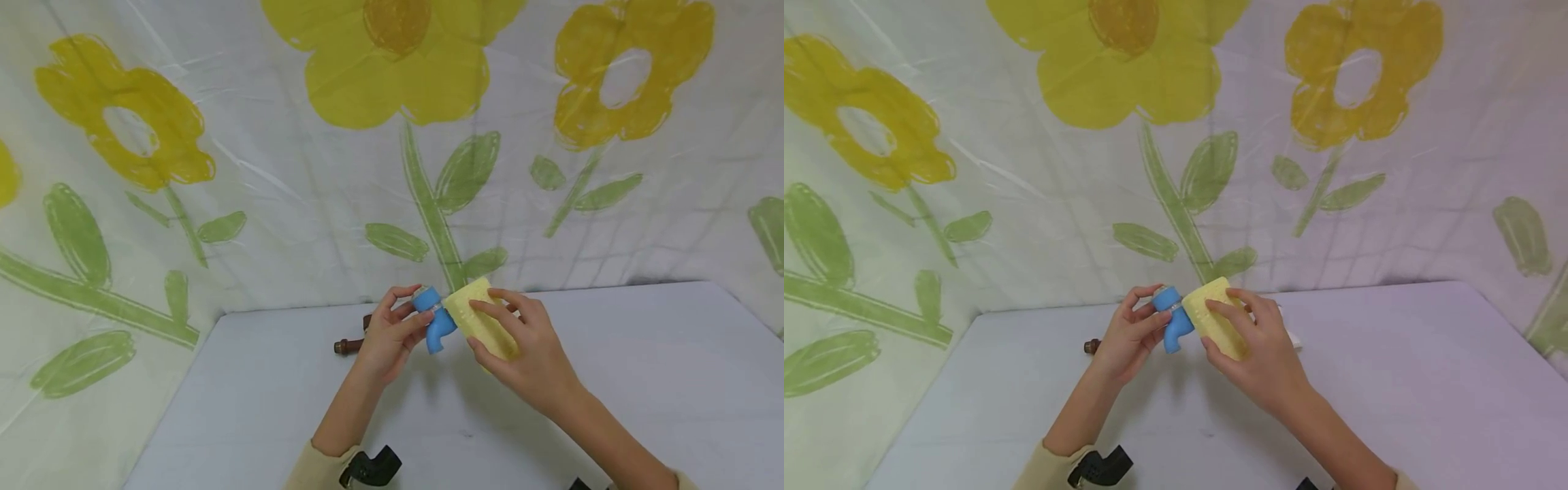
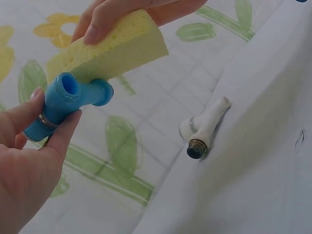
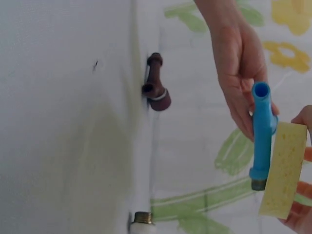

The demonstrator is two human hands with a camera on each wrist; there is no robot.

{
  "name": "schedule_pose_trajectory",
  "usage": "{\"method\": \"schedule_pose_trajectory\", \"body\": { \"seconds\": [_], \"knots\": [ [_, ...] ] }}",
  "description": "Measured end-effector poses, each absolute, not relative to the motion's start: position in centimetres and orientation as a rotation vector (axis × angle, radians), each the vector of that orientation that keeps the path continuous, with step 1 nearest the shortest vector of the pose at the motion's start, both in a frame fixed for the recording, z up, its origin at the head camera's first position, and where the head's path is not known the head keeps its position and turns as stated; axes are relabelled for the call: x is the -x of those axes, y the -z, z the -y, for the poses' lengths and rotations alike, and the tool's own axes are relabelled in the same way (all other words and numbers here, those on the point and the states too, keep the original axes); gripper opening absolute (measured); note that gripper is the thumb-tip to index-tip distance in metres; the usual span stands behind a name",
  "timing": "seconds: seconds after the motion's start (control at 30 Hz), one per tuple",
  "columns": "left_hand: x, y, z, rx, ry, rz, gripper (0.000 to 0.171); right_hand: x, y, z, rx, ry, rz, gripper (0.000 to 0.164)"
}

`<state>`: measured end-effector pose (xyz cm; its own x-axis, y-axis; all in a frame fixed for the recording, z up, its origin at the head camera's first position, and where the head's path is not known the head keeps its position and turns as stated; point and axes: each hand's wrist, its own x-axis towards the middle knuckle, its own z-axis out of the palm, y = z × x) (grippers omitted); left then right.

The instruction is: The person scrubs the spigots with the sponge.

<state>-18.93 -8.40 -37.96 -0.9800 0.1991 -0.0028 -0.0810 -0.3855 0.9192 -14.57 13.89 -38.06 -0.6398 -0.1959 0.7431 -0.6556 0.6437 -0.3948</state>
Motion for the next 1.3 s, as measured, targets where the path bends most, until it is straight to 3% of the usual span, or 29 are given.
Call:
{"method": "schedule_pose_trajectory", "body": {
  "seconds": [0.3, 0.77, 1.1, 1.3],
  "knots": [
    [18.92, 37.86, 8.52, -0.182, -2.500, -1.601, 0.034, 14.58, 38.35, -13.73, -0.720, -0.799, 2.152, 0.056],
    [18.73, 37.73, 8.69, -0.208, -2.498, -1.576, 0.036, 14.42, 38.83, -13.45, -0.781, -0.788, 2.126, 0.037],
    [18.63, 37.80, 8.81, -0.268, -2.471, -1.567, 0.037, 14.65, 38.84, -13.41, -0.764, -0.811, 2.090, 0.052],
    [18.66, 37.66, 9.28, -0.334, -2.430, -1.595, 0.037, 14.48, 39.03, -13.05, -0.782, -0.810, 2.079, 0.051]
  ]
}}
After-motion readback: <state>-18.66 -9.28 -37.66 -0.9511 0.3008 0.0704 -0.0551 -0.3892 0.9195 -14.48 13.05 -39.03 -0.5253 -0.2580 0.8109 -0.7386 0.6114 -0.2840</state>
